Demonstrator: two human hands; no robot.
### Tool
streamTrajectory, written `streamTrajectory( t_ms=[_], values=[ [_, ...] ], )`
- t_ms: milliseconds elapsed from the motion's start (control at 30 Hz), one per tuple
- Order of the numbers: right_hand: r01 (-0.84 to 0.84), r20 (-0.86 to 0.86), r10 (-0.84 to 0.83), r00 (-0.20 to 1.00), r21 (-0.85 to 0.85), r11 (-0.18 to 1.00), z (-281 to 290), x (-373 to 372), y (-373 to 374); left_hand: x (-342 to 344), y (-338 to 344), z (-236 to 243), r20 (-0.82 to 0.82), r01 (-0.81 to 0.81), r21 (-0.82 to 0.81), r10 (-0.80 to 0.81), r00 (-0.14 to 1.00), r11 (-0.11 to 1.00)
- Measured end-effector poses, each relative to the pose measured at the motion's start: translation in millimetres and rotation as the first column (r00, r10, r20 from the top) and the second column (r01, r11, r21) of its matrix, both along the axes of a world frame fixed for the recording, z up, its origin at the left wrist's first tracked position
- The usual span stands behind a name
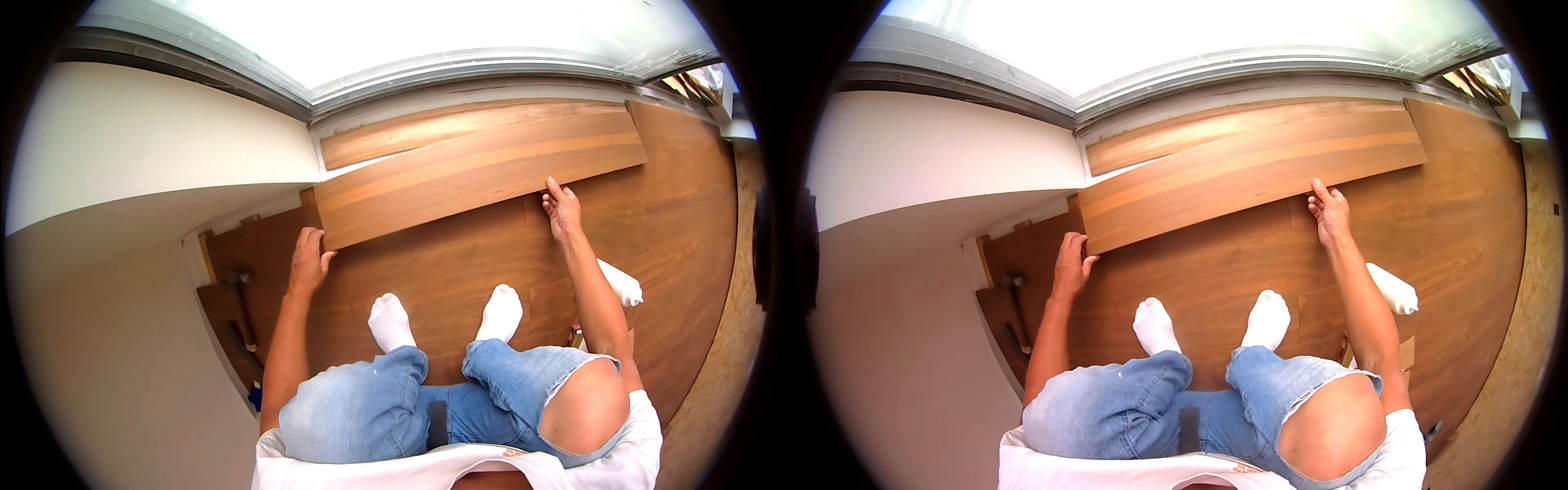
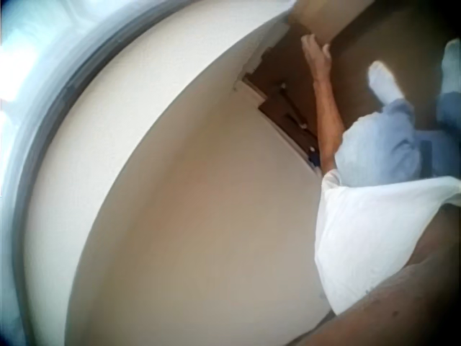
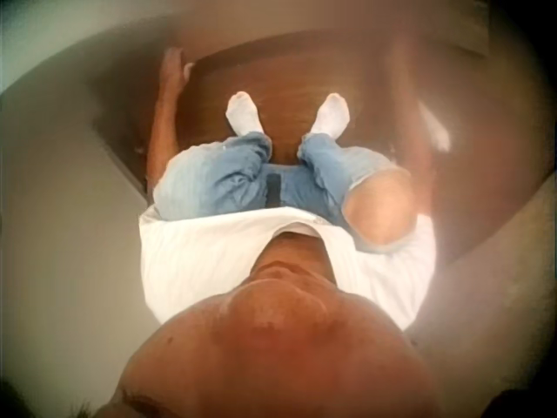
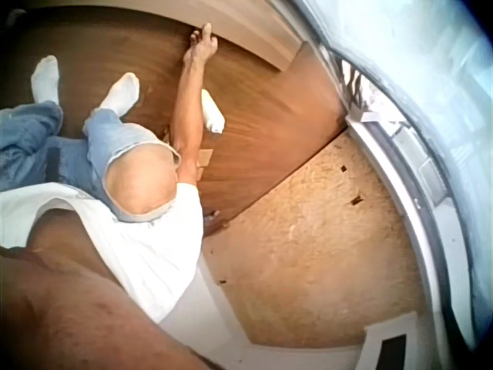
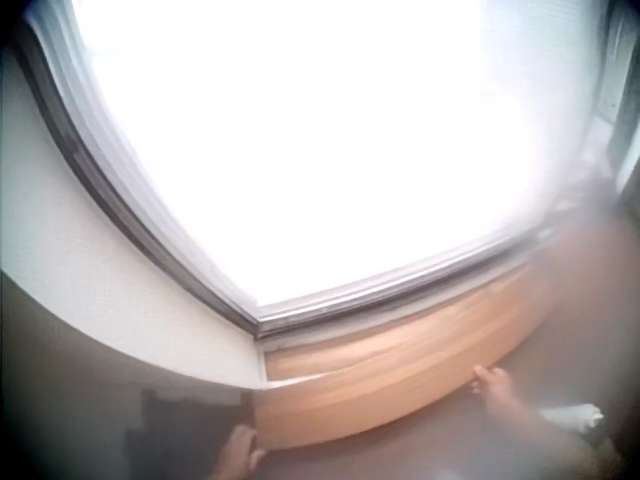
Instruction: The person installs a laminate floor plank by applying adhesive from a bottle, positioning the plank against the edge, tapping it into place using a hammer and a pull bar, and finally securing it with a pneumatic nail gun.
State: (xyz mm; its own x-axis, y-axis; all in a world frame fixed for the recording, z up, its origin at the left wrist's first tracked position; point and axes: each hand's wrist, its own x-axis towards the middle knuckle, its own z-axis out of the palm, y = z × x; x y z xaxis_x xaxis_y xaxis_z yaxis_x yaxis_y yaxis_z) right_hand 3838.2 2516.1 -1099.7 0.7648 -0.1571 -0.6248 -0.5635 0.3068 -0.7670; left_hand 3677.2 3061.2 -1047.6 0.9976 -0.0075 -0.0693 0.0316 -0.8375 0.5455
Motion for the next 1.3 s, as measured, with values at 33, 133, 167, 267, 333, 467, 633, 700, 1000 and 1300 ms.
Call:
streamTrajectory(
  t_ms=[33,133,167,267,333,467,633,700,1000,1300],
  values=[
    [0.000,0.015,0.000,1.000,0.012,1.000,-1,1,1,1,3,-2,-0.004,0.007,0.012,-0.007,1.000,1.000],
    [0.016,0.051,-0.017,0.999,0.027,1.000,-1,0,0,10,7,-6,-0.005,0.023,0.018,-0.023,1.000,1.000],
    [0.020,0.052,-0.022,0.998,0.032,0.999,-2,-1,0,16,7,-6,-0.003,0.033,0.016,-0.033,0.999,0.999],
    [0.053,0.054,-0.052,0.997,-0.010,0.999,2,1,-16,45,-5,-3,-0.026,0.081,0.058,-0.080,0.996,0.995],
    [0.029,0.106,-0.028,0.994,-0.012,1.000,-11,12,-17,53,4,-20,0.050,0.093,0.102,-0.098,0.994,0.990],
    [-0.002,0.077,-0.001,0.997,0.042,0.999,-16,31,28,26,35,-28,-0.067,-0.003,0.065,0.007,0.998,0.998],
    [0.011,0.054,-0.011,0.998,-0.007,1.000,-6,36,16,45,21,-31,-0.076,0.019,0.098,-0.011,0.997,0.995],
    [0.012,0.053,-0.012,0.999,-0.005,1.000,-8,37,17,43,26,-43,-0.046,0.020,0.107,-0.015,0.999,0.994],
    [-0.023,0.018,0.024,1.000,-0.036,0.999,-3,52,27,43,40,-67,-0.048,-0.089,-0.019,0.088,0.995,0.996],
    [-0.302,-0.131,0.277,0.952,-0.256,0.918,16,75,22,48,27,-82,-0.160,-0.478,-0.236,0.451,0.878,0.846]
  ],
)
